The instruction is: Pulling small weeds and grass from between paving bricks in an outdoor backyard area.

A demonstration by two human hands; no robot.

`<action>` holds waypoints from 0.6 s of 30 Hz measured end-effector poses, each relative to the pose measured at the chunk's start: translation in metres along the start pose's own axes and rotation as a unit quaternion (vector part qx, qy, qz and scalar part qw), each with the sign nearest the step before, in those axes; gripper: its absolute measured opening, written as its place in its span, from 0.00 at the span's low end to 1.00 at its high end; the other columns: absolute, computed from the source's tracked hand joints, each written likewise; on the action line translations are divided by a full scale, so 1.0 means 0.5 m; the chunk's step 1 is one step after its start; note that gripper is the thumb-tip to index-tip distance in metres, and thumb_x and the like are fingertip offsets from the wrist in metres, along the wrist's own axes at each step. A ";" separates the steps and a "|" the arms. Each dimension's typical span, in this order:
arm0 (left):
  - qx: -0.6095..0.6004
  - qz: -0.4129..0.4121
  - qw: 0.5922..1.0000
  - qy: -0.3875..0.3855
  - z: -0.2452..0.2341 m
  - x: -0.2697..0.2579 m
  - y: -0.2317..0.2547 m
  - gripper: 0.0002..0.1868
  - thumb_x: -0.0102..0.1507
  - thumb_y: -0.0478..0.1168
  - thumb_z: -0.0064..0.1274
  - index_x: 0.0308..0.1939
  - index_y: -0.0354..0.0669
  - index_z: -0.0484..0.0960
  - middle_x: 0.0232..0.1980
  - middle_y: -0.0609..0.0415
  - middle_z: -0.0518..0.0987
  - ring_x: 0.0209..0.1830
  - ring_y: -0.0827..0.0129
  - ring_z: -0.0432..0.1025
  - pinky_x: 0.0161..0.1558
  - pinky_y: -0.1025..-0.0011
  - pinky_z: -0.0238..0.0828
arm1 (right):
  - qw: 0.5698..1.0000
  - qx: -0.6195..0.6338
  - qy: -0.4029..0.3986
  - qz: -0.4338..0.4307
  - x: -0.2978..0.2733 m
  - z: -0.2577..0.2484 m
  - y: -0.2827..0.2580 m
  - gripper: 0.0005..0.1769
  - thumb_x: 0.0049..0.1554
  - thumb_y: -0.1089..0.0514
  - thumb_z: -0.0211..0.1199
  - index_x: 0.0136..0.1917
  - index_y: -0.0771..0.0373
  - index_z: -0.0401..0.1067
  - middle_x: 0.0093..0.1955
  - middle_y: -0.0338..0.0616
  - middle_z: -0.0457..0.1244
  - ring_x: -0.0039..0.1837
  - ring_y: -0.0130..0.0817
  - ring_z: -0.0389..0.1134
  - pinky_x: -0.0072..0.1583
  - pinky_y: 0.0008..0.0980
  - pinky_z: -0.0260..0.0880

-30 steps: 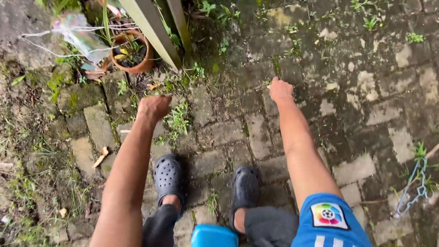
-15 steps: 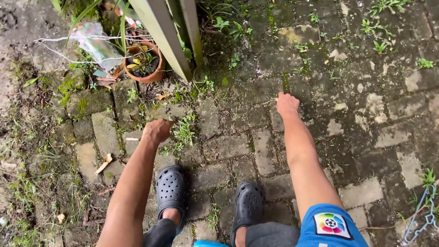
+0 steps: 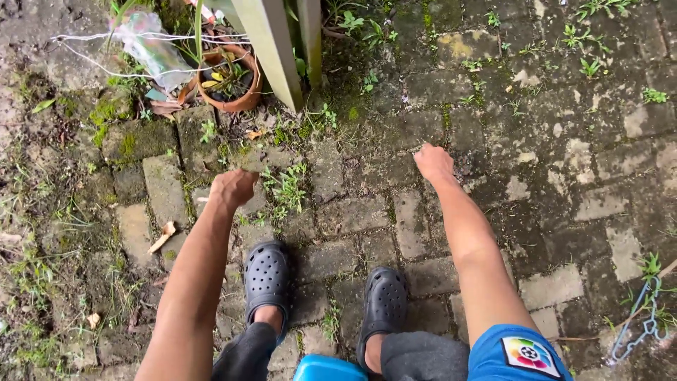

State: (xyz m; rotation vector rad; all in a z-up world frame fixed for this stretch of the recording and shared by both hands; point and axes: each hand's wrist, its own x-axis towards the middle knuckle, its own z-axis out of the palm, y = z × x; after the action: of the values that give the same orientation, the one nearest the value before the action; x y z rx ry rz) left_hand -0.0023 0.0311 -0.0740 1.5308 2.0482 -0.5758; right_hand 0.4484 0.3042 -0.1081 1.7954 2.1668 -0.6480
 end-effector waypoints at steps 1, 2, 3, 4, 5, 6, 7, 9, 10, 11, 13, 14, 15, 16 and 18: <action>-0.002 -0.001 1.000 0.000 0.011 0.009 -0.009 0.17 0.69 0.39 0.46 0.57 0.65 0.84 0.47 0.59 0.88 0.48 0.68 0.82 0.50 0.62 0.83 | 1.000 -0.001 0.000 -0.001 -0.008 0.012 -0.028 0.23 0.65 0.54 0.45 0.63 0.67 0.74 0.50 0.64 0.71 0.53 0.61 0.74 0.57 0.62 0.71; 0.001 -0.010 1.000 0.012 0.020 0.017 -0.016 0.16 0.68 0.39 0.47 0.54 0.66 0.85 0.46 0.60 0.88 0.48 0.67 0.83 0.50 0.61 0.83 | 0.999 0.015 -0.012 -0.046 -0.016 0.021 -0.056 0.21 0.66 0.53 0.46 0.60 0.66 0.75 0.47 0.60 0.70 0.50 0.55 0.74 0.56 0.56 0.72; 0.004 -0.019 1.000 0.023 0.030 0.023 -0.022 0.16 0.67 0.39 0.48 0.52 0.66 0.86 0.45 0.60 0.89 0.48 0.66 0.83 0.49 0.60 0.83 | 0.995 0.031 -0.024 -0.092 -0.027 0.030 -0.083 0.19 0.67 0.52 0.48 0.58 0.64 0.75 0.44 0.57 0.69 0.47 0.50 0.74 0.54 0.50 0.73; 0.002 -0.020 0.999 0.026 0.045 0.040 -0.042 0.16 0.67 0.39 0.48 0.52 0.66 0.86 0.45 0.60 0.89 0.48 0.66 0.83 0.49 0.60 0.83 | 0.995 0.030 -0.022 -0.093 -0.043 0.029 -0.120 0.19 0.67 0.52 0.48 0.58 0.64 0.75 0.44 0.57 0.69 0.47 0.50 0.74 0.54 0.50 0.73; 0.009 -0.008 0.999 0.035 0.062 0.054 -0.062 0.14 0.66 0.40 0.50 0.50 0.66 0.87 0.43 0.59 0.89 0.48 0.65 0.83 0.47 0.59 0.83 | 0.985 0.046 -0.035 -0.160 -0.063 0.030 -0.157 0.18 0.68 0.54 0.47 0.56 0.65 0.75 0.41 0.54 0.68 0.42 0.45 0.72 0.51 0.44 0.72; 0.016 0.003 0.999 0.046 0.079 0.066 -0.085 0.13 0.66 0.41 0.51 0.48 0.66 0.88 0.42 0.59 0.88 0.47 0.65 0.83 0.45 0.59 0.83 | 0.970 0.062 -0.047 -0.229 -0.084 0.030 -0.199 0.17 0.69 0.56 0.46 0.55 0.66 0.75 0.38 0.51 0.67 0.38 0.40 0.70 0.47 0.38 0.71; 0.014 0.000 0.999 0.050 0.053 0.042 -0.091 0.13 0.66 0.41 0.51 0.48 0.66 0.88 0.42 0.59 0.88 0.47 0.65 0.83 0.45 0.59 0.83 | 0.970 0.060 -0.044 -0.232 -0.112 0.011 -0.238 0.17 0.69 0.56 0.46 0.55 0.66 0.75 0.38 0.51 0.67 0.38 0.40 0.70 0.47 0.38 0.71; 0.059 0.045 0.989 0.130 0.022 -0.027 -0.107 0.14 0.67 0.41 0.49 0.54 0.54 0.86 0.44 0.50 0.87 0.48 0.62 0.82 0.45 0.55 0.83 | 0.939 0.042 -0.057 -0.338 -0.186 -0.008 -0.316 0.16 0.68 0.57 0.48 0.46 0.69 0.72 0.30 0.48 0.61 0.31 0.39 0.64 0.41 0.39 0.68; 0.057 0.040 0.989 0.131 -0.008 -0.041 -0.111 0.14 0.67 0.41 0.49 0.54 0.54 0.86 0.44 0.50 0.87 0.48 0.62 0.82 0.45 0.55 0.83 | 0.937 0.040 -0.057 -0.342 -0.219 -0.006 -0.339 0.16 0.68 0.57 0.48 0.46 0.69 0.72 0.30 0.48 0.61 0.31 0.39 0.64 0.41 0.39 0.68; 0.027 0.010 0.992 0.123 -0.038 -0.057 -0.117 0.14 0.67 0.42 0.49 0.52 0.61 0.87 0.44 0.53 0.87 0.49 0.61 0.82 0.46 0.54 0.83 | 0.932 0.023 -0.074 -0.353 -0.254 -0.005 -0.362 0.15 0.68 0.57 0.49 0.52 0.68 0.73 0.38 0.54 0.66 0.41 0.47 0.69 0.48 0.45 0.71; -0.008 -0.023 0.991 0.128 -0.124 -0.096 -0.131 0.15 0.66 0.42 0.49 0.50 0.69 0.88 0.44 0.56 0.88 0.49 0.59 0.83 0.48 0.53 0.83 | 0.926 -0.003 -0.082 -0.369 -0.327 -0.068 -0.420 0.16 0.69 0.56 0.50 0.59 0.68 0.74 0.47 0.60 0.70 0.52 0.54 0.74 0.55 0.50 0.75; -0.016 -0.012 0.987 0.157 -0.155 -0.136 -0.136 0.14 0.68 0.43 0.50 0.52 0.70 0.87 0.45 0.54 0.88 0.49 0.57 0.82 0.48 0.51 0.82 | 0.918 -0.034 -0.076 -0.387 -0.385 -0.110 -0.446 0.17 0.68 0.58 0.50 0.63 0.68 0.73 0.50 0.60 0.70 0.55 0.54 0.74 0.59 0.51 0.74; -0.023 -0.001 0.982 0.186 -0.187 -0.176 -0.141 0.14 0.69 0.44 0.51 0.54 0.71 0.86 0.45 0.52 0.88 0.49 0.55 0.82 0.47 0.50 0.82 | 0.909 -0.065 -0.070 -0.405 -0.444 -0.153 -0.472 0.18 0.68 0.60 0.49 0.66 0.67 0.72 0.54 0.60 0.71 0.59 0.55 0.73 0.62 0.51 0.73; -0.024 -0.004 0.981 0.193 -0.200 -0.198 -0.158 0.14 0.69 0.44 0.51 0.54 0.71 0.86 0.45 0.52 0.88 0.49 0.55 0.82 0.47 0.50 0.82 | 0.908 -0.067 -0.064 -0.408 -0.440 -0.150 -0.468 0.18 0.68 0.60 0.49 0.66 0.67 0.72 0.54 0.60 0.71 0.59 0.55 0.73 0.62 0.51 0.73; 0.013 -0.028 0.971 0.238 -0.231 -0.241 -0.190 0.12 0.68 0.46 0.51 0.49 0.70 0.88 0.42 0.51 0.88 0.47 0.54 0.83 0.45 0.50 0.83 | 0.892 -0.130 -0.046 -0.430 -0.430 -0.152 -0.460 0.18 0.70 0.56 0.48 0.61 0.64 0.76 0.49 0.59 0.71 0.56 0.52 0.74 0.60 0.47 0.76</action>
State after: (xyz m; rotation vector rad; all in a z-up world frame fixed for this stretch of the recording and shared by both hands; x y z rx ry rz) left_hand -0.0831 -0.0140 0.0942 1.7590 2.4486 -0.2695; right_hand 0.2755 0.1236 0.0976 0.5903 2.7644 -0.5361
